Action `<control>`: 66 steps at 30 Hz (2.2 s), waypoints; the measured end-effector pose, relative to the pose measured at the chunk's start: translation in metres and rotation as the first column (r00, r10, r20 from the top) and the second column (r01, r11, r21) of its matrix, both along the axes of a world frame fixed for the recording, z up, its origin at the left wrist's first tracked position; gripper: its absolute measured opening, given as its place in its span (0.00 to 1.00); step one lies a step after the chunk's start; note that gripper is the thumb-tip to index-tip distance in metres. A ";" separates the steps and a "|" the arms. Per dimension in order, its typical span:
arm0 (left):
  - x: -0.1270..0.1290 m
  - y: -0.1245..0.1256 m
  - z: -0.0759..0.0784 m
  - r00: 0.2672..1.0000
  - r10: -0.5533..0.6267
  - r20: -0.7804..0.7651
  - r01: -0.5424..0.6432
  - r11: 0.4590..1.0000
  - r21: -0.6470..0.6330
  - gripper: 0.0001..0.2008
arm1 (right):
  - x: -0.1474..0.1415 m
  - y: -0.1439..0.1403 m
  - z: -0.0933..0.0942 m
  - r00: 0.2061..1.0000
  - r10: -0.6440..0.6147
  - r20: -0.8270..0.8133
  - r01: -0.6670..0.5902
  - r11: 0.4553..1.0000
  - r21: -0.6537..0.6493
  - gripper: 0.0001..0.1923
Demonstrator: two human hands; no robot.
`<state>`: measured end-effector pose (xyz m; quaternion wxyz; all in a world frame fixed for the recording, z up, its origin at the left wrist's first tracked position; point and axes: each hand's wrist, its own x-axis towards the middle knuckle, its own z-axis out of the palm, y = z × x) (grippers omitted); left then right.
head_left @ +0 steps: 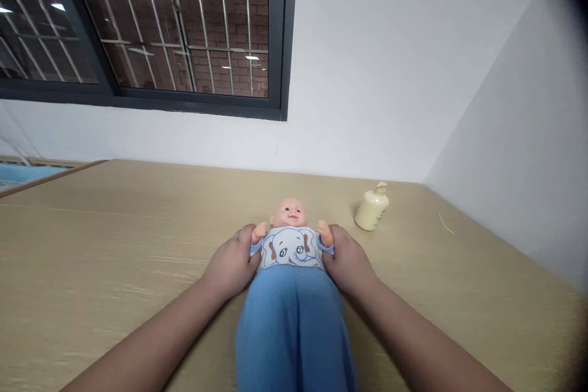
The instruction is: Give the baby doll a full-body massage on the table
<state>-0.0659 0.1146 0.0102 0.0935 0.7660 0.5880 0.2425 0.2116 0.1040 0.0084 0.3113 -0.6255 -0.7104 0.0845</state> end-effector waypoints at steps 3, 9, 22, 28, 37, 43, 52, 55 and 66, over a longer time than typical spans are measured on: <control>-0.008 0.011 -0.010 0.966 0.106 0.237 -0.093 0.994 -0.066 0.23 | 0.014 0.009 -0.011 0.932 -0.077 -0.355 0.086 0.996 0.007 0.10; -0.011 0.032 -0.026 0.488 0.330 0.808 -0.182 0.944 -0.276 0.23 | 0.020 0.030 -0.029 0.222 -0.102 -0.970 0.119 0.990 -0.076 0.16; -0.011 0.031 -0.021 0.580 0.226 0.783 -0.084 0.972 -0.219 0.21 | 0.021 0.024 -0.022 0.702 -0.046 -0.711 0.076 0.997 0.011 0.13; -0.001 0.008 0.004 0.977 -0.065 0.203 0.077 0.996 -0.051 0.10 | 0.008 0.004 0.007 0.997 0.064 -0.046 -0.064 0.998 0.013 0.04; 0.016 -0.001 0.015 0.904 -0.136 -0.406 0.152 0.988 0.006 0.12 | -0.010 -0.002 0.027 0.845 0.210 0.492 -0.135 0.974 -0.183 0.09; 0.025 -0.008 0.015 0.836 -0.116 -0.536 0.167 0.985 0.047 0.15 | -0.016 -0.012 0.032 0.782 0.211 0.587 -0.081 0.967 -0.241 0.13; 0.020 -0.008 0.007 0.900 -0.106 -0.422 0.136 0.990 0.041 0.14 | -0.015 -0.014 0.027 0.826 0.158 0.542 -0.089 0.984 -0.152 0.10; 0.011 -0.005 0.004 0.979 -0.100 -0.177 0.109 0.993 0.041 0.09 | -0.006 -0.011 0.020 0.937 0.110 0.332 -0.086 0.993 -0.084 0.05; -0.014 0.028 -0.023 0.536 0.292 0.792 -0.131 0.956 -0.264 0.21 | 0.035 0.035 -0.035 0.288 -0.136 -0.948 -0.020 0.989 -0.148 0.13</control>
